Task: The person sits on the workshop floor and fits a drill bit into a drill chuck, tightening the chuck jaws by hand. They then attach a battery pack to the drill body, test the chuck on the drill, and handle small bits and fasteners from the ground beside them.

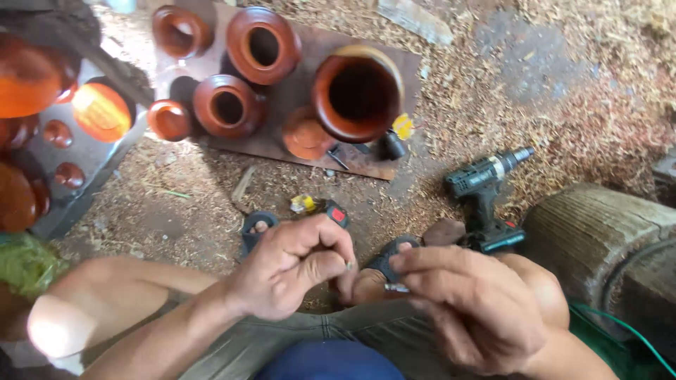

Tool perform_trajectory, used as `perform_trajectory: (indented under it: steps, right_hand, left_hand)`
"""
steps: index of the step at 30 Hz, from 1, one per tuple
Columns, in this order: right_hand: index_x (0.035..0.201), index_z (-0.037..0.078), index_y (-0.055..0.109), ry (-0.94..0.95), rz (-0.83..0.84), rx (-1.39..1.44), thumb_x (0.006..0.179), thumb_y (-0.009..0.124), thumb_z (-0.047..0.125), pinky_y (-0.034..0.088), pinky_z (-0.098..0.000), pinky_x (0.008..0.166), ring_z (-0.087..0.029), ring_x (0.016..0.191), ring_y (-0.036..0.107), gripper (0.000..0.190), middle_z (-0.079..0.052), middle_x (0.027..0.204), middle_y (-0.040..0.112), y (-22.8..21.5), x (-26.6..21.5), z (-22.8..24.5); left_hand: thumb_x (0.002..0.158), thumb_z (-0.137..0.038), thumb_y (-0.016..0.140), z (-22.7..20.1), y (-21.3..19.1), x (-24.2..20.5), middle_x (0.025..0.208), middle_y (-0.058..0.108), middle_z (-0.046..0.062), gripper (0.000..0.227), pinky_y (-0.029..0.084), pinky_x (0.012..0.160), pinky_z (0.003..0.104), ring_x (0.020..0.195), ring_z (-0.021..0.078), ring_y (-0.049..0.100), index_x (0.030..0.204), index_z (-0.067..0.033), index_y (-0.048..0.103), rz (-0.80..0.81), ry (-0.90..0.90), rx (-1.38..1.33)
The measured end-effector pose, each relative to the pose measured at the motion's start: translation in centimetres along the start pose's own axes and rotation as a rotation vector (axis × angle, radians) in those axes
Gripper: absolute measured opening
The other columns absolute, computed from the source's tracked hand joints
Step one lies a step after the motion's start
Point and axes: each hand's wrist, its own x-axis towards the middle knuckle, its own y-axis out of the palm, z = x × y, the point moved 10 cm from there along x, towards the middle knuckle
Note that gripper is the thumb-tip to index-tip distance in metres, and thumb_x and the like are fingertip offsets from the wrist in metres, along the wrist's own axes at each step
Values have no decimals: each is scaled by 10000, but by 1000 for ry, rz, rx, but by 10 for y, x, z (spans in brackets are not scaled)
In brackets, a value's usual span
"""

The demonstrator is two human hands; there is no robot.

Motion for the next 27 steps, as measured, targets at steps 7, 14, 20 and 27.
perform_trajectory:
  steps: [7, 14, 20, 27]
  right_hand:
    - [991, -27, 616, -284, 41, 41, 852, 716, -7, 654, -398, 854, -287, 928, 789, 173, -217, 1006, 719, 49, 0, 38]
    - [1033, -9, 581, -265, 169, 77, 935, 678, 13, 667, -414, 884, -308, 991, 805, 140, -238, 1058, 737, 56, 1, 26]
    - [1044, -35, 578, -325, 195, 68, 934, 721, -10, 674, -415, 850, -292, 953, 801, 182, -236, 1026, 729, 56, 10, 24]
    - [1048, -32, 586, -282, 159, 60, 899, 713, -35, 680, -406, 840, -284, 948, 809, 196, -232, 1020, 740, 51, 10, 16]
  left_hand:
    - [1133, -241, 564, -23, 7, -50, 833, 719, 45, 220, 600, 688, 274, 754, 133, 736, 1063, -36, 599, 98, 190, -56]
    - [1152, -222, 532, -26, 4, -40, 819, 690, 23, 202, 576, 681, 250, 750, 116, 722, 1047, -51, 562, 153, 206, -3]
    - [1138, -174, 569, -29, -1, -32, 826, 659, 30, 171, 576, 671, 252, 738, 118, 711, 1033, -40, 563, 112, 244, 30]
    - [1113, -136, 595, -28, -2, -28, 811, 654, 34, 146, 559, 633, 245, 706, 110, 701, 1012, -31, 576, 95, 238, 46]
